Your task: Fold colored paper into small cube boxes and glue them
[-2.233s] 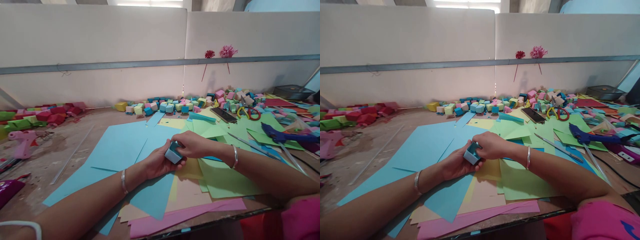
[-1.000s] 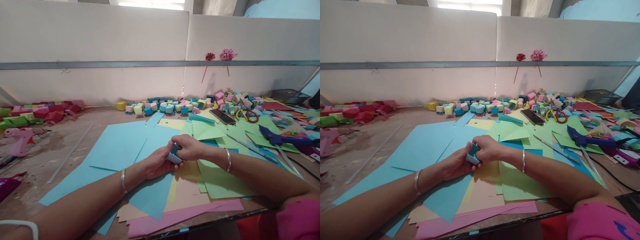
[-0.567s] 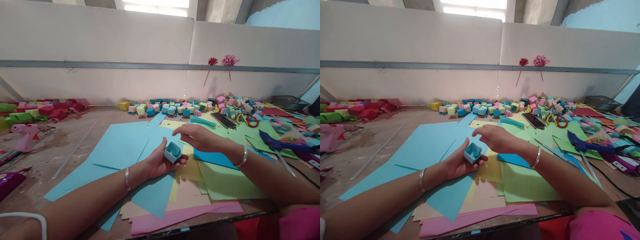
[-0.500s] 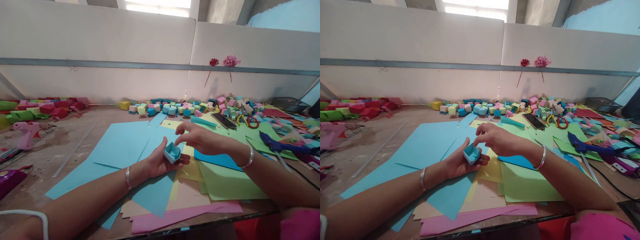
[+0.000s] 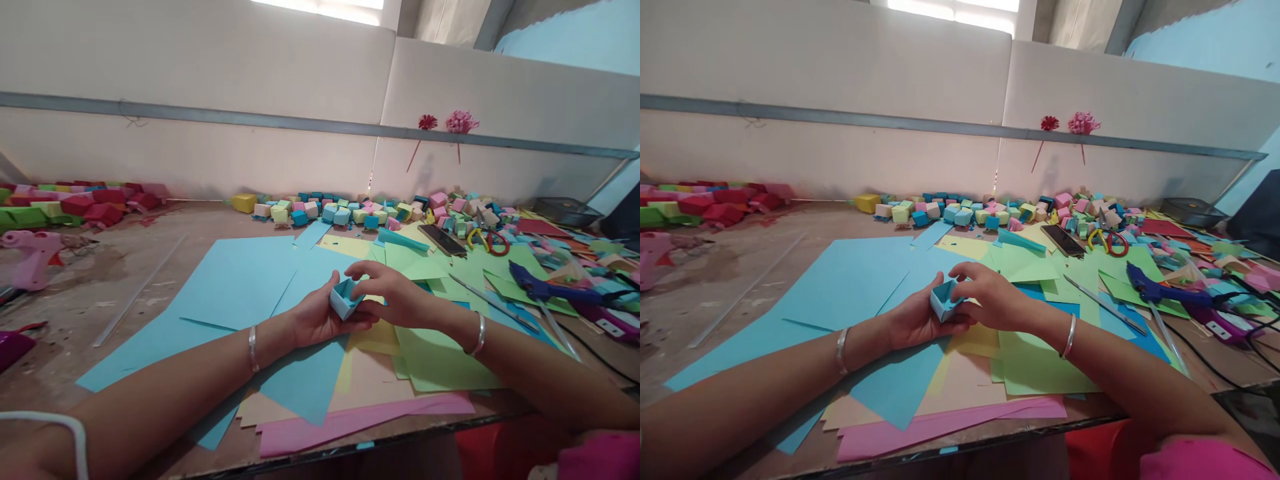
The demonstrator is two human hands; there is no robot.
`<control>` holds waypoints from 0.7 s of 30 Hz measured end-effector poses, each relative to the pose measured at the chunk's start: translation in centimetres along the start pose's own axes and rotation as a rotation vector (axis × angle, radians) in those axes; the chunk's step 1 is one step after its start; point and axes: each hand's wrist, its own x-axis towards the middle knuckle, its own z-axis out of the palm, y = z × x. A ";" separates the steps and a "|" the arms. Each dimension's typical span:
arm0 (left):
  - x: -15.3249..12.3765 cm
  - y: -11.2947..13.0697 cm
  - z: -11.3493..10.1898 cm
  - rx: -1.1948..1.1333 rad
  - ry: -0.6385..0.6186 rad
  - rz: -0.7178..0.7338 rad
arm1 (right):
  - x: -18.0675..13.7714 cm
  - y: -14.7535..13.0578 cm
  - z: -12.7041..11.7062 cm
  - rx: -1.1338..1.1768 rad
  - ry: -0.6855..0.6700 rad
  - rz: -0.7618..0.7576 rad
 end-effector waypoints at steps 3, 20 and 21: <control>0.1 -0.2 -0.2 -0.011 0.009 0.030 | -0.2 -0.4 0.0 0.111 0.009 0.038; -0.5 -0.4 -0.1 0.229 -0.015 -0.029 | 8.2 10.9 -2.3 -0.200 0.243 0.579; -0.4 -0.5 -0.2 0.228 -0.015 -0.027 | 8.7 11.7 -1.6 -0.216 0.242 0.591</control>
